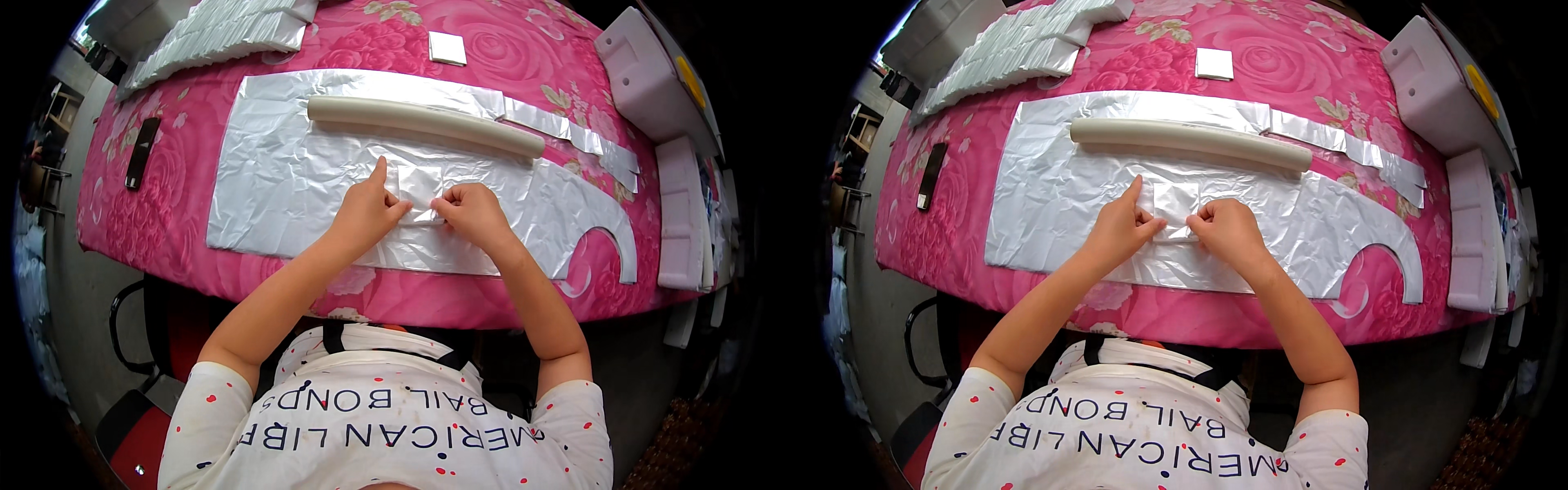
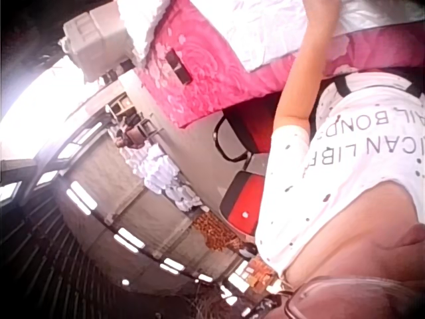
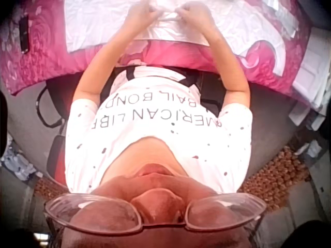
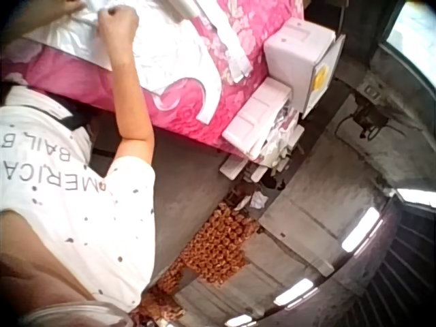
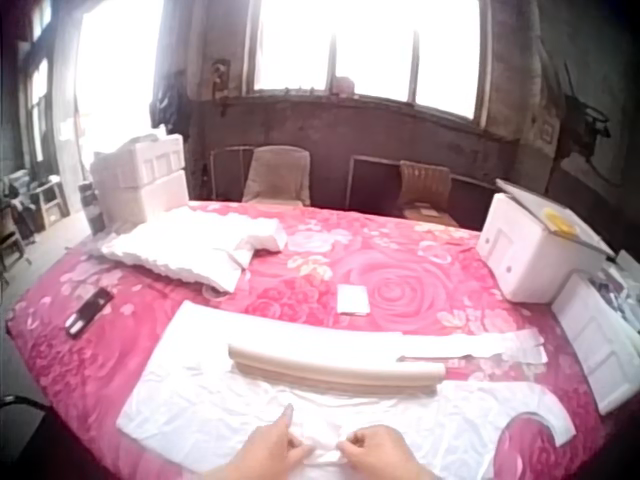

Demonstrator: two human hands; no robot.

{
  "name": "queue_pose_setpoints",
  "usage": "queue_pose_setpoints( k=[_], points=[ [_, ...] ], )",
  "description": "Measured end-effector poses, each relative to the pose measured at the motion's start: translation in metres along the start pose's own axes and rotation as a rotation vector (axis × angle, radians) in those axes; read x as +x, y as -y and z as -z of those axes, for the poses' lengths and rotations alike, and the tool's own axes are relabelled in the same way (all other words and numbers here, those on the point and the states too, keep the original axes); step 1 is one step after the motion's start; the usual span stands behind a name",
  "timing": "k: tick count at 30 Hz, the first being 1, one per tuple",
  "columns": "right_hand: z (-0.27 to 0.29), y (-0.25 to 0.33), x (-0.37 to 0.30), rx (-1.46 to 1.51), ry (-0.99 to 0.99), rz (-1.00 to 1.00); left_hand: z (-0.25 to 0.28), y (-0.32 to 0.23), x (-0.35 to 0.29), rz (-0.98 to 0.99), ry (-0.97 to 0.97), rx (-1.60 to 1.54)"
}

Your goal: The person wraps small white rectangular items in clear plastic film on a pink floral tablecloth. They unroll the film, place an item on it, fold the film around the item, and stack the wrapped units. The person repeats this process multiple times, creating a growing stack of wrapped items.

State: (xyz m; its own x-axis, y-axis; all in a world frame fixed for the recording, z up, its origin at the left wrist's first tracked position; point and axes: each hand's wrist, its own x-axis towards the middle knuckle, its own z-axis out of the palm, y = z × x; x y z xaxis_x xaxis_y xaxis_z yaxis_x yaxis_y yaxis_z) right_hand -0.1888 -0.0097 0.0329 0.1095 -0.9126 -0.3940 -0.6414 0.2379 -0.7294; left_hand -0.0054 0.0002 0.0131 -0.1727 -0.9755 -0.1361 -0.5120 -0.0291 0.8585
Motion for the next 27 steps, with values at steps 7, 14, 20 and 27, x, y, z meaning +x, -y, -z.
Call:
queue_pose_setpoints(
  k=[7, 14, 20, 27],
  points=[
    [0.001, 0.000, 0.003, -0.057, 0.024, -0.021, -0.005, 0.004, 0.001, -0.413, -0.187, 0.378],
    [-0.005, -0.010, 0.007, -0.029, -0.019, 0.042, -0.042, 0.010, 0.002, -0.523, -0.017, 0.651],
    [-0.007, -0.003, -0.004, -0.178, -0.115, 0.093, -0.042, 0.012, 0.000, -0.523, -0.003, 0.619],
    [0.003, -0.021, -0.027, -0.084, -0.131, 0.070, -0.040, 0.013, -0.007, -0.585, 0.060, 0.635]
  ],
)
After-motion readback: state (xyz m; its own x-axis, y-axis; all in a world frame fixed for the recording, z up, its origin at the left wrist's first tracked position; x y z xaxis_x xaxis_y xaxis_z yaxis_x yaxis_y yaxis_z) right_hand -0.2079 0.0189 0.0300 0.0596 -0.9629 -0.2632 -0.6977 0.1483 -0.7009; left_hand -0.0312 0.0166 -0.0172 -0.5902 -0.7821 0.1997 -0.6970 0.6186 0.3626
